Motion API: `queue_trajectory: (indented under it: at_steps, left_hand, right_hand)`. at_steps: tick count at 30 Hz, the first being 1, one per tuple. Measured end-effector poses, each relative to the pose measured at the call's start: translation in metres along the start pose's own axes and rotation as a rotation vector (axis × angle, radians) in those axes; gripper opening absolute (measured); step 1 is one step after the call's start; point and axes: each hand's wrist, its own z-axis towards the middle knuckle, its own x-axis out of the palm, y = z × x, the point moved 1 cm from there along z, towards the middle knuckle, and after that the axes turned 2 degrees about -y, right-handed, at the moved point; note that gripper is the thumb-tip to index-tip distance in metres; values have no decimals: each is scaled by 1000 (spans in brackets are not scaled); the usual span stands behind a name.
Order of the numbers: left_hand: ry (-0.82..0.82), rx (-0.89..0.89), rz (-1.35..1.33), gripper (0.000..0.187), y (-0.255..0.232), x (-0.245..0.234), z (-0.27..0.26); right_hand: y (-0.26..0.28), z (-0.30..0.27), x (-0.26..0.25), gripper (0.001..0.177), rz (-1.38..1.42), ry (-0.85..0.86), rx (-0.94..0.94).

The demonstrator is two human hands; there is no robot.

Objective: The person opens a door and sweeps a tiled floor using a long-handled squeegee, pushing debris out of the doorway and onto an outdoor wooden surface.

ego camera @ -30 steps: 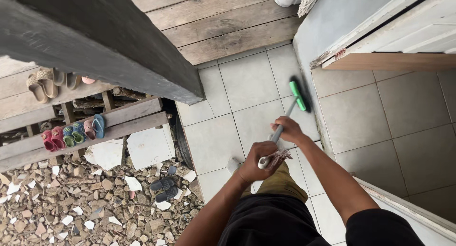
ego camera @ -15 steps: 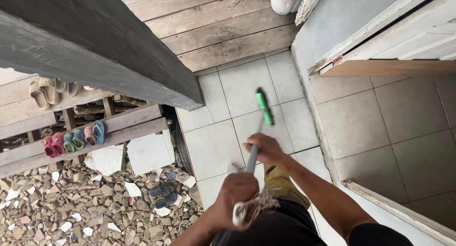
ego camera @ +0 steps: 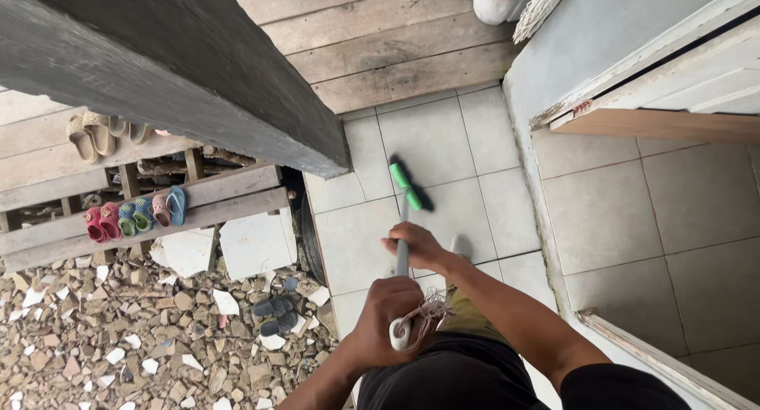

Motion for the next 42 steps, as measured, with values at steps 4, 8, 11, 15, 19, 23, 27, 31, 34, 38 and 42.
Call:
queue_trajectory:
  at_steps: [4,8,11,15,19,23,27,31,34,38,42]
  left_hand:
    - [30,128,-140,25,-26,-14,-2]
    - [-35,89,-119,24,30,7,17]
    - [-81,-127,-140,27,95,28,44]
    - [-169,-10,-79,20,107,18,26]
    - [-160,-15,39,22,54,-36,-16]
    - [-78,58,14,22,5,-52,-11]
    - [-41,131,-50,22,19,-42,28]
    - [-49,24,-145,19,99,0,104]
    - [-68,-6,-106,23,130,17,144]
    - [-154,-154,-96,9,105,-7,165]
    - [-191,-68,90,15,50,-31,196]
  right_hand:
    - [33,-14,-32,37,-29,43,5]
    - [-44,-10,-62,32,-171,-152,14]
    - [-135,21,-73,36,-391,13,271]
    - [-133,52,-24,30,-320,-85,141]
    - [-42,62,30,38,-128,24,23]
    - [35,45,-4,36,-87,76,46]
    - [7,34,-50,33,-112,-105,130]
    - [-114,68,-109,35,-189,-35,317]
    - [-175,94,-129,34,-311,-97,178]
    - [-144,131,-102,28,-47,-187,-57]
    - [-55,153,-116,45,81,199,118]
